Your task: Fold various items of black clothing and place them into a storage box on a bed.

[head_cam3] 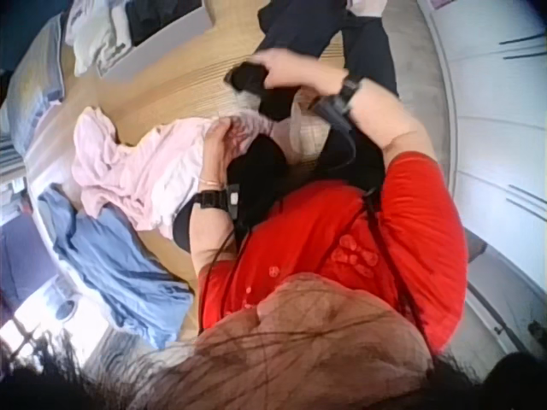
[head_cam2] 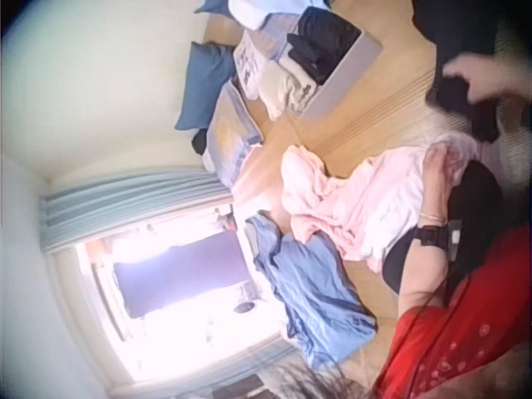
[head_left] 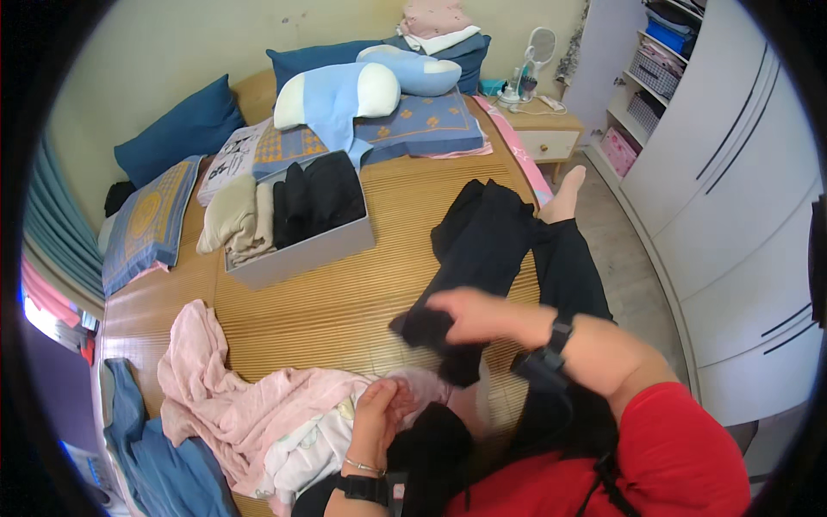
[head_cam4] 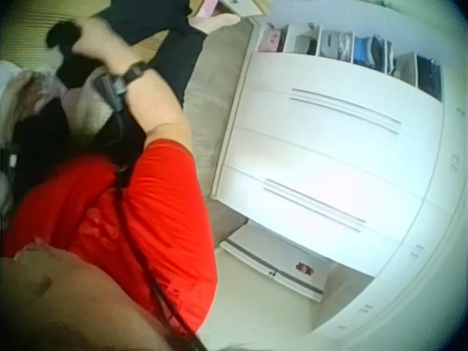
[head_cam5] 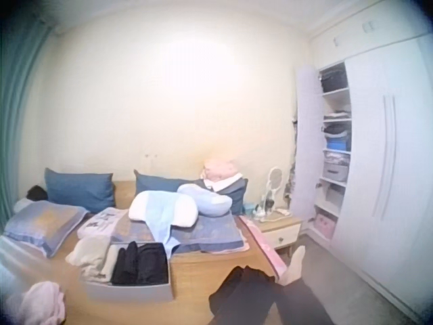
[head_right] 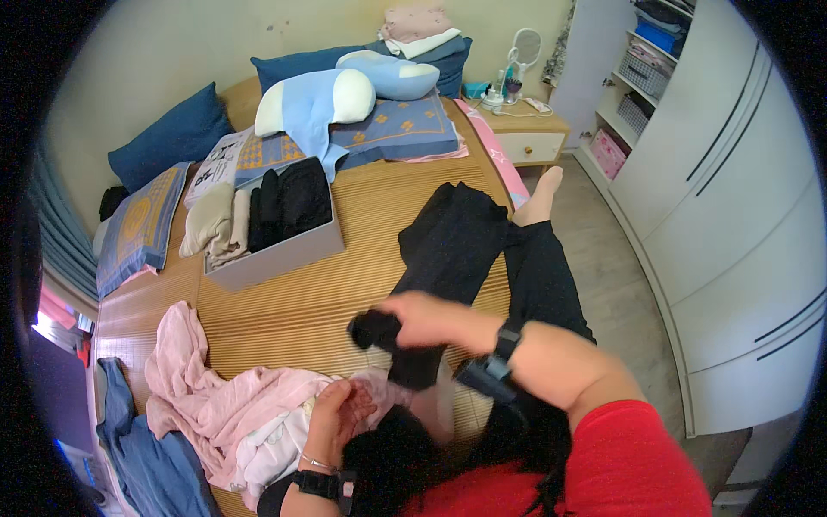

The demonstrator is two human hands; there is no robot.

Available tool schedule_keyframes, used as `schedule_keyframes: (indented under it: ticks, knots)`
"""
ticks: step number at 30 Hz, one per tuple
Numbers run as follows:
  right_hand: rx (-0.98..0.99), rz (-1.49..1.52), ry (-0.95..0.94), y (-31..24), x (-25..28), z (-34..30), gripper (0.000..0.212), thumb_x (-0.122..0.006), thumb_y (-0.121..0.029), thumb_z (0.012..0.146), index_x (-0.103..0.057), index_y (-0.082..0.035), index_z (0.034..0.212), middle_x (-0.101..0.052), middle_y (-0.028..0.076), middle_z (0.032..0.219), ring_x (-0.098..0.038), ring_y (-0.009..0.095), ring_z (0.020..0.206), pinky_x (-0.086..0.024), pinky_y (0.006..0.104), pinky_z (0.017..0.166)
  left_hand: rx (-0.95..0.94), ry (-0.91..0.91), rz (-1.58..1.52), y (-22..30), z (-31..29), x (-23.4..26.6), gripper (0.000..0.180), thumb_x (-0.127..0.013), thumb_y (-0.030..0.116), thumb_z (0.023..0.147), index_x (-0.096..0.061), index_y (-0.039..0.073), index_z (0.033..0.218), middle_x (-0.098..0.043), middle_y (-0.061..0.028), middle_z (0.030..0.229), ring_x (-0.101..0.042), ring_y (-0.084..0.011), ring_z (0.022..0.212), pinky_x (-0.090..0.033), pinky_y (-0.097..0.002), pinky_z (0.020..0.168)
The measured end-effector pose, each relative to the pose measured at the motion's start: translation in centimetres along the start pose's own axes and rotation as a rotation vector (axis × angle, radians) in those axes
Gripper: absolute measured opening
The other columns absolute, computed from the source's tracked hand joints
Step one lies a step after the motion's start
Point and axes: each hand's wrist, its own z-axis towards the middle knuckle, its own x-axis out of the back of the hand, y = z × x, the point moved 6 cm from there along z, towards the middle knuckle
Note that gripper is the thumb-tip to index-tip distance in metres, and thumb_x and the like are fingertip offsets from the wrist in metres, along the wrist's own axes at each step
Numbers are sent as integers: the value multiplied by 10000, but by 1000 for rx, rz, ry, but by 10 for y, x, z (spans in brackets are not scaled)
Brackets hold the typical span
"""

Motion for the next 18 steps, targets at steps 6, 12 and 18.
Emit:
schedule_keyframes:
  ticks: [6, 12, 18]
  knots:
    - [-220, 131, 282, 69, 176, -16, 605, -668, -76, 615, -496, 7, 1189, -611, 165, 1032, -579, 255, 954, -453, 303, 811, 36, -16, 4, -5, 7, 4, 206, -542, 219, 873, -570, 18, 911, -607, -99, 823, -607, -232, 722, -525, -398, 690]
    - [-170, -45, 801, 150, 207, -20, 511, -656, -50, 640, -527, -25, 1133, -598, 159, 1043, -567, 258, 982, -448, 317, 830, 89, 23, 66, -10, 14, 7, 214, -573, 216, 859, -568, 10, 918, -610, -88, 804, -611, -222, 711, -531, -388, 677]
    - [-212, -326, 483, 105, 39, -16, 425, -709, -193, 620, -572, -69, 1002, -545, 143, 936, -546, 309, 890, -459, 363, 765, 64, 40, 62, -10, 12, 8, 202, -566, 204, 864, -568, 10, 922, -614, -89, 802, -612, -206, 704, -534, -361, 664]
